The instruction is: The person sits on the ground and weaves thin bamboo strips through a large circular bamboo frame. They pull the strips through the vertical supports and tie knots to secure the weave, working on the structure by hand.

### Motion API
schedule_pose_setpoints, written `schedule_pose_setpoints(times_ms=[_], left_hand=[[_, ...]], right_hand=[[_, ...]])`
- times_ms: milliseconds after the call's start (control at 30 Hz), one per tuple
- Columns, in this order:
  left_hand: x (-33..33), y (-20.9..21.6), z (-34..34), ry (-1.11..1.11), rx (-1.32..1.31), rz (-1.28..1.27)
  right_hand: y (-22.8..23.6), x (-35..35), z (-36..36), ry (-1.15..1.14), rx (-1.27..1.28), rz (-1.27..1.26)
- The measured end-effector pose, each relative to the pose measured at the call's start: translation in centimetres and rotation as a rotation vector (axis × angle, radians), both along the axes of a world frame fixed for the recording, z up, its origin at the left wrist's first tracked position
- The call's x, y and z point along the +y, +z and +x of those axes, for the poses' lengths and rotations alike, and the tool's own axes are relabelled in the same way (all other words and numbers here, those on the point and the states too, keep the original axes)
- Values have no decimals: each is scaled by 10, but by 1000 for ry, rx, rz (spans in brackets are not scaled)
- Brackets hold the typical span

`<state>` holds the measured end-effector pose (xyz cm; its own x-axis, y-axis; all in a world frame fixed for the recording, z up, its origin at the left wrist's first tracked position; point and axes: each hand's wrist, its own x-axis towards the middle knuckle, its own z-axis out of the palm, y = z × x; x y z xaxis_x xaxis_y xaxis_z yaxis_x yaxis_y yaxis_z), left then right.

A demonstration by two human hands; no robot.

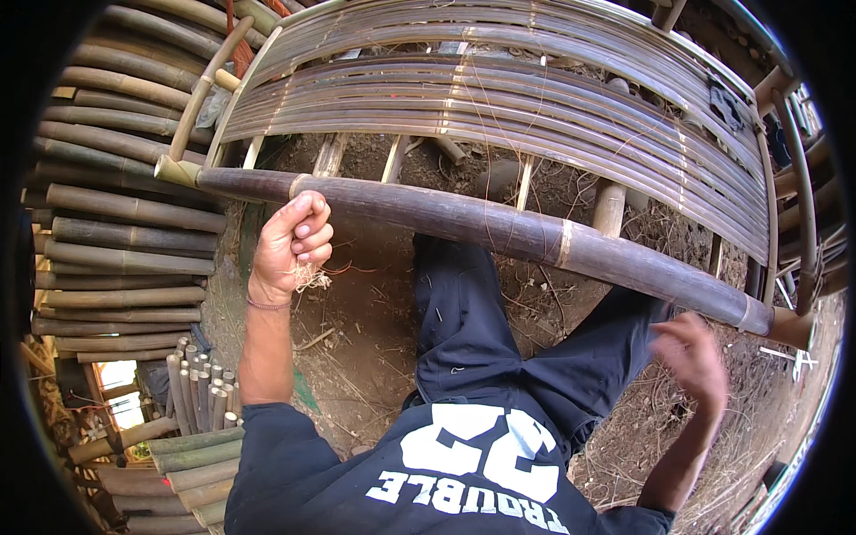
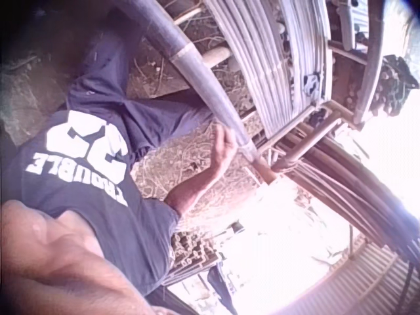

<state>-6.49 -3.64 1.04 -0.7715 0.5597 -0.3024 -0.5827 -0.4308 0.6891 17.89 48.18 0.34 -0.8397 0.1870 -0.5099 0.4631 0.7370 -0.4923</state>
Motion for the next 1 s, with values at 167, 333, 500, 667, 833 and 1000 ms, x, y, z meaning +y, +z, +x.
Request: schedule_pose_setpoints(times_ms=[167,333,500,667,833,1000], left_hand=[[33,30,8,-22,54,271],[61,67,11,-14,87,357],[24,94,5,121,187,430],[-102,108,-13,458,319,393],[-44,96,-4,443,224,574],[26,148,0,270,258,635]], right_hand=[[4,-156,-71,316,462,86],[-48,-261,-141,471,714,-275],[-71,-308,-162,240,239,-1035],[-38,-186,-115,-157,251,-1528],[-19,-227,-162,331,550,-801],[-24,-354,-200,639,640,-1088]])
